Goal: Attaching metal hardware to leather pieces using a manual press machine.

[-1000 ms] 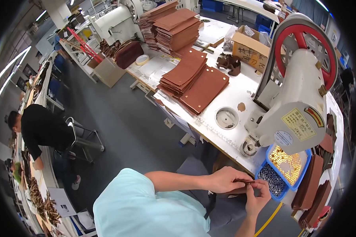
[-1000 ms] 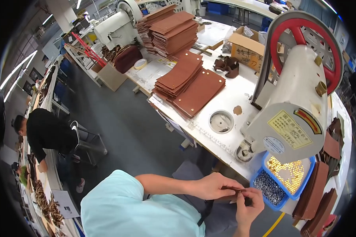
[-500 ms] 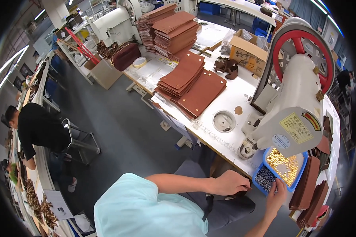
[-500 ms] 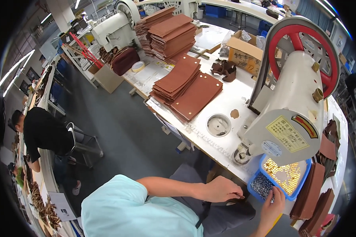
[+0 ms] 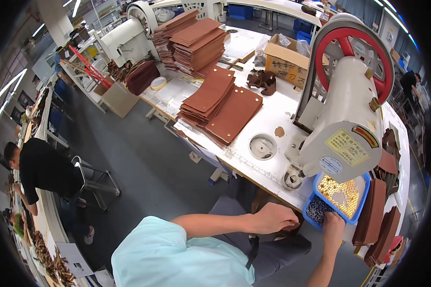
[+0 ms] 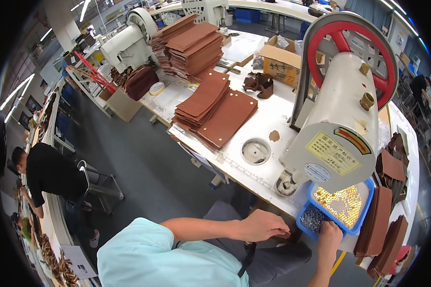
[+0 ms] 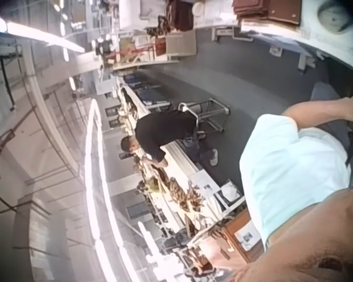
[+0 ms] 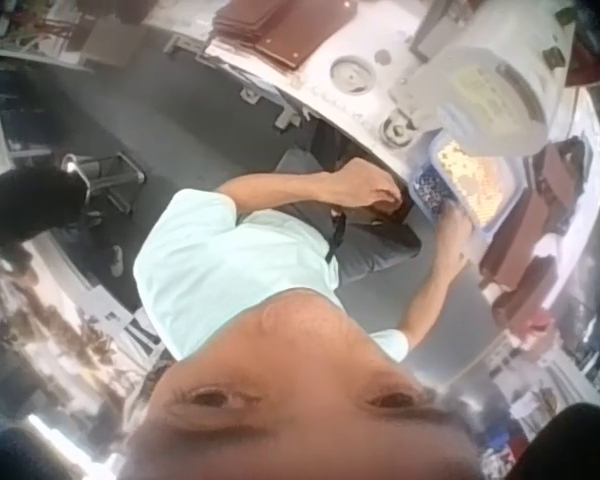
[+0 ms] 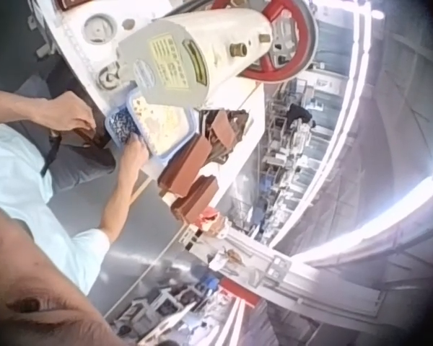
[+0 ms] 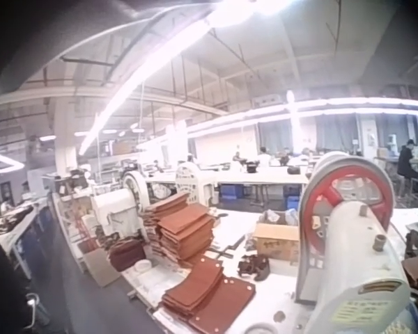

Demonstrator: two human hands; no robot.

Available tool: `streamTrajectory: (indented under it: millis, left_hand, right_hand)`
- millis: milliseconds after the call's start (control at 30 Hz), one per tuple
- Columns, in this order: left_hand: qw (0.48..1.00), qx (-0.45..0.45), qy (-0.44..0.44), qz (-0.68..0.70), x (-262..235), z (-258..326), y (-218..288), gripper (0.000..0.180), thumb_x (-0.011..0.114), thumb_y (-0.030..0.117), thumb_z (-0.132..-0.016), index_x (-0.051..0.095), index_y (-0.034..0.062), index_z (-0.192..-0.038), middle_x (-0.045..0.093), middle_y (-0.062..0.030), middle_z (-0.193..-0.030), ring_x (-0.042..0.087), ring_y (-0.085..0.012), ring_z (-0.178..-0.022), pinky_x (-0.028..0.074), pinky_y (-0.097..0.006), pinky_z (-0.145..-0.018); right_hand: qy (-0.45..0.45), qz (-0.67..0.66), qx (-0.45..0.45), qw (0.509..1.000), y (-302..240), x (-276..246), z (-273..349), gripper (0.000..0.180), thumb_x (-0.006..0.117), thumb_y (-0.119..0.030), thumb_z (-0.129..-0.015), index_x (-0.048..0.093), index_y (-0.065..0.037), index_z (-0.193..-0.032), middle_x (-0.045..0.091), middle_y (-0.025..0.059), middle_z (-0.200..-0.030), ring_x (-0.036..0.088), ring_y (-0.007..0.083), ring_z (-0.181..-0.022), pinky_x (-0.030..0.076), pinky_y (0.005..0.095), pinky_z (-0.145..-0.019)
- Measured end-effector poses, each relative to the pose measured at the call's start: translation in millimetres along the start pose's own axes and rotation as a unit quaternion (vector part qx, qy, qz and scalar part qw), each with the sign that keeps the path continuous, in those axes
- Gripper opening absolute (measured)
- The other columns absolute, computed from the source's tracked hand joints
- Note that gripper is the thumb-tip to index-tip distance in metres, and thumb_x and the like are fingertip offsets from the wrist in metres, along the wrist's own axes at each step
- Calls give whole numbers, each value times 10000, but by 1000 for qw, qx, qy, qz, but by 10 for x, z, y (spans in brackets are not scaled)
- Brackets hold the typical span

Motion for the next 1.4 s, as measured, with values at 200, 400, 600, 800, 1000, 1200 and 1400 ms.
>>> streamTrajectory:
  millis: [200, 400, 600, 800, 1000, 1200, 1400]
  left_hand:
    - [999, 32, 11, -37, -20, 47, 54, 117, 725, 184, -888, 740, 111, -979, 728, -43, -864, 701, -256, -835, 553, -379, -703]
    - [964, 216, 78, -133, -233, 19, 163, 147, 769, 94, -764, 701, 119, -893, 708, 2, -858, 686, -187, -730, 548, -324, -607]
    - [934, 327, 41, -139, -378, 29, 316, 174, 757, 49, -711, 729, 90, -878, 739, -34, -908, 724, -194, -784, 573, -289, -621]
    - [919, 374, 27, -124, -349, 102, 393, 192, 767, 64, -710, 725, 92, -895, 709, -31, -941, 721, -203, -804, 566, -275, -608]
    - [910, 396, 39, -117, -310, 104, 446, 200, 739, 65, -652, 692, 82, -846, 681, -18, -868, 707, -184, -740, 555, -260, -572]
    - [910, 395, 24, -124, -264, 149, 381, 210, 755, 69, -693, 716, 87, -898, 698, -23, -911, 716, -200, -781, 562, -269, -599]
    - [908, 398, 31, -128, -249, 134, 382, 219, 755, 68, -671, 710, 87, -884, 691, -14, -890, 712, -194, -771, 558, -267, -595]
  right_hand:
    - [68, 2, -25, 997, -34, -100, 159, 61, 698, -9, -820, 708, -32, -875, 690, 139, -829, 671, 346, -807, 527, 448, -723]
    - [141, -202, 105, 963, -122, -207, 188, 134, 733, 11, -863, 732, 18, -997, 736, 151, -944, 716, 267, -804, 569, 336, -734]
    - [-48, -587, 182, 787, -596, -470, 307, 112, 740, 6, -900, 750, 43, -1006, 741, 84, -921, 696, 105, -849, 557, 245, -752]
    - [-184, -697, 92, 687, -886, -453, 450, 114, 775, 7, -882, 773, 31, -994, 740, 95, -934, 698, 120, -851, 562, 248, -754]
    - [-252, -722, 82, 639, -915, -377, 454, 134, 776, -51, -909, 771, 22, -1022, 723, 81, -984, 679, 125, -892, 551, 279, -812]
    - [-313, -724, 146, 598, -932, -299, 484, 108, 768, 19, -880, 775, 41, -985, 698, 99, -991, 682, 165, -891, 570, 305, -829]
    - [-350, -734, 165, 559, -903, -313, 436, 124, 787, -71, -899, 775, 18, -985, 706, 51, -977, 664, 129, -900, 527, 274, -830]
Point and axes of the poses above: each hand's wrist, its own z-axis away from the middle knuckle, its own x-axis out of the palm, y = z × x, the point moved 2 cm from there along -z, towards the middle knuckle
